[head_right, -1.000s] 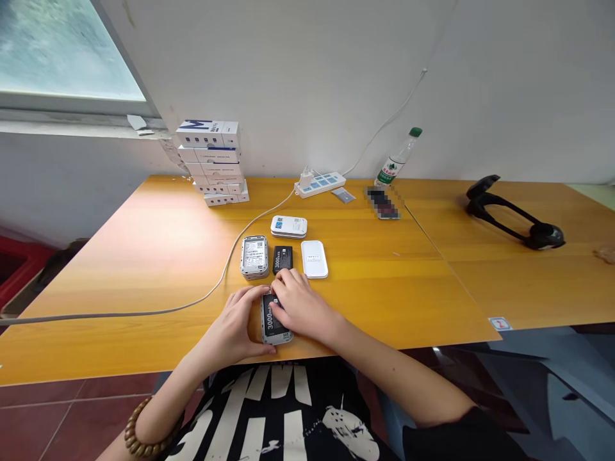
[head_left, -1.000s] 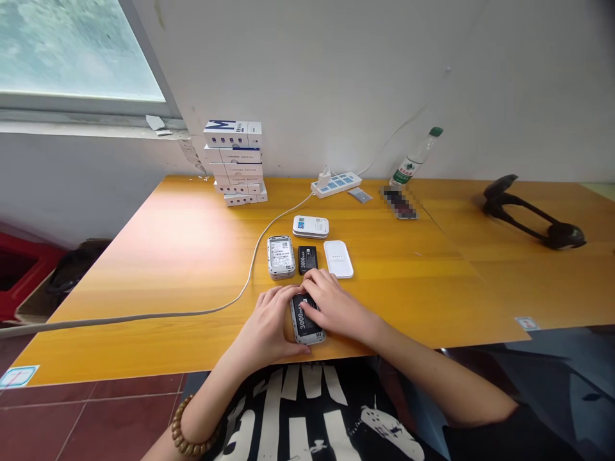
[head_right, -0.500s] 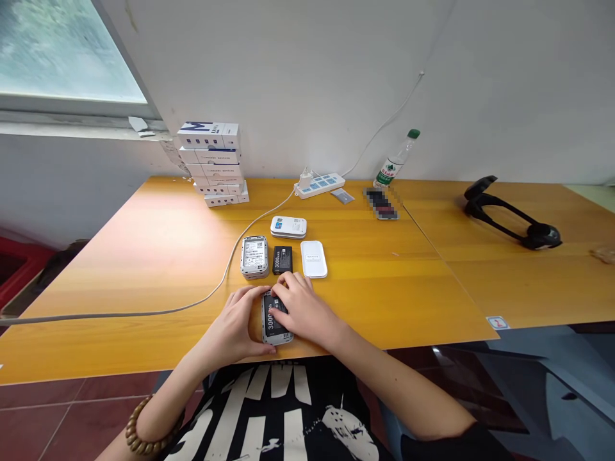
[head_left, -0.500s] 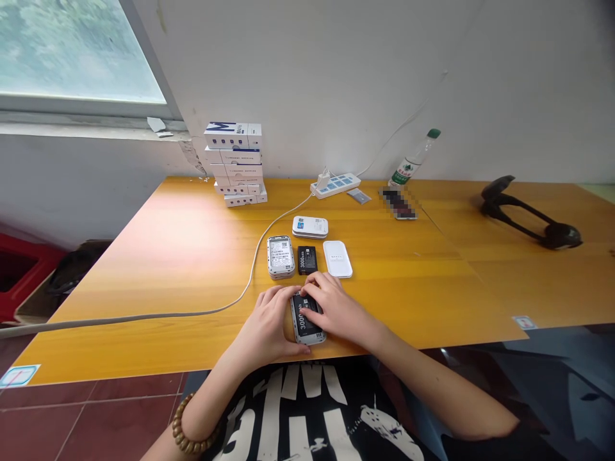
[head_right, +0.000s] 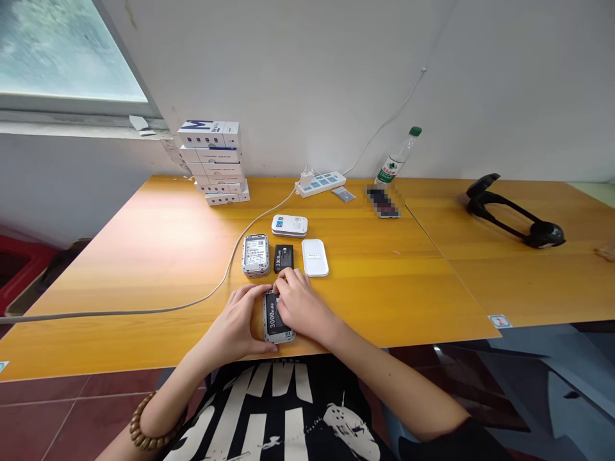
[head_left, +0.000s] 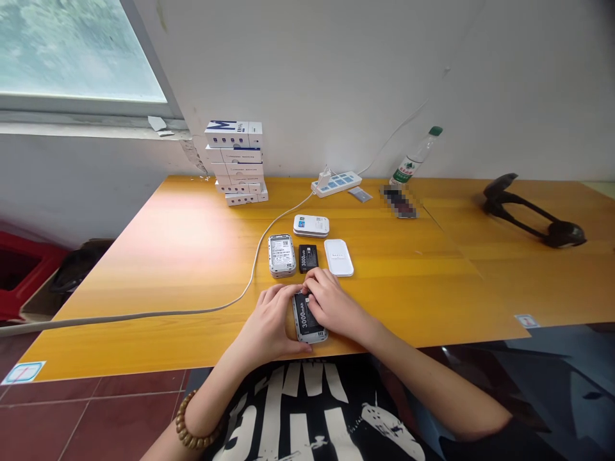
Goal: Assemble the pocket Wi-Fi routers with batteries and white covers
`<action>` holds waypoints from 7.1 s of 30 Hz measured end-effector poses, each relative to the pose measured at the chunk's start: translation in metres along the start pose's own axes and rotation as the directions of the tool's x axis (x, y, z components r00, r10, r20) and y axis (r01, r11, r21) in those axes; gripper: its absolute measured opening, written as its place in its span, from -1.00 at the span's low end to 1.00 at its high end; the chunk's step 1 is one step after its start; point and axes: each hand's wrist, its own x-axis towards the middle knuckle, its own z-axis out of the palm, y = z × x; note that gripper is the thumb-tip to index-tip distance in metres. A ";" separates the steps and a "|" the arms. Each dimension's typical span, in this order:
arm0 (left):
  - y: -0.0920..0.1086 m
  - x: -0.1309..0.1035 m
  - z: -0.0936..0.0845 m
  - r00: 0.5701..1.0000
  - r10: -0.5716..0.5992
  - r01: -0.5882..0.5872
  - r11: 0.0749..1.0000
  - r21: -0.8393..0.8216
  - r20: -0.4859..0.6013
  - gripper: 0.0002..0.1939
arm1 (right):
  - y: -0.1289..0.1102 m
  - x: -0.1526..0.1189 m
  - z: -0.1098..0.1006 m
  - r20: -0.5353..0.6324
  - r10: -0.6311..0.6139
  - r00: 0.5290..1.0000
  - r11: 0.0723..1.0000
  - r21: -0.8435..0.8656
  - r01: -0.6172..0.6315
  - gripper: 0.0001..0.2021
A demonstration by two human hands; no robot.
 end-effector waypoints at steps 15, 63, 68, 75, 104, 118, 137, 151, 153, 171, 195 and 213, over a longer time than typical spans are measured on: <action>0.006 0.003 -0.003 0.999 0.008 -0.010 0.999 0.036 0.041 0.16 | -0.009 -0.004 -0.018 0.052 0.107 0.993 0.944 0.308 -0.118 -0.80; -0.079 0.094 -0.089 0.996 0.090 -0.086 0.986 -0.143 0.019 -0.06 | 0.072 0.072 -0.044 0.134 -0.064 0.989 0.997 0.042 0.059 -0.17; -0.079 0.095 -0.090 0.995 0.093 -0.087 0.982 -0.169 0.030 -0.06 | 0.089 0.090 -0.068 -0.072 -0.041 0.997 0.999 -0.015 0.040 -0.44; -0.085 0.094 -0.085 0.996 0.081 -0.076 0.984 -0.160 0.024 0.03 | 0.117 0.134 -0.083 0.079 0.102 0.992 0.988 -0.124 -0.092 -0.36; 0.022 0.009 0.006 0.989 0.062 -0.104 0.940 -0.326 -0.134 -0.35 | 0.005 -0.055 -0.016 0.109 0.142 0.984 0.719 0.672 -0.178 -0.59; 0.008 0.010 0.018 0.991 0.035 -0.087 0.897 -0.433 -0.127 -0.34 | -0.004 -0.053 -0.012 -0.016 0.071 0.997 0.894 0.444 -0.057 -0.27; 0.017 0.010 0.021 0.988 0.022 -0.090 0.889 -0.450 -0.155 -0.17 | -0.040 -0.054 -0.003 -0.062 0.194 0.979 0.924 0.347 -0.161 -0.08; 0.019 0.007 0.018 0.989 0.028 -0.090 0.894 -0.438 -0.147 -0.20 | -0.019 -0.064 -0.001 0.000 0.175 0.985 0.882 0.444 -0.157 -0.25; 0.016 0.007 0.017 0.990 0.043 -0.107 0.859 -0.500 -0.138 -0.17 | -0.009 -0.064 -0.008 0.056 0.113 0.992 0.867 0.483 -0.126 -0.26; 0.021 0.003 0.010 0.994 0.109 -0.094 0.669 -0.737 -0.027 -0.10 | 0.021 -0.059 0.006 0.052 0.019 0.998 0.790 0.611 -0.047 -0.15; 0.015 0.002 0.007 0.999 0.036 -0.025 0.654 -0.756 -0.002 -0.21 | 0.024 -0.057 0.005 0.037 -0.008 0.999 0.600 0.800 -0.025 -0.21; -0.008 -0.022 -0.029 0.991 0.055 -0.036 0.987 -0.154 0.120 -0.08 | 0.041 -0.066 -0.029 0.202 0.096 0.975 0.995 -0.002 -0.098 -0.31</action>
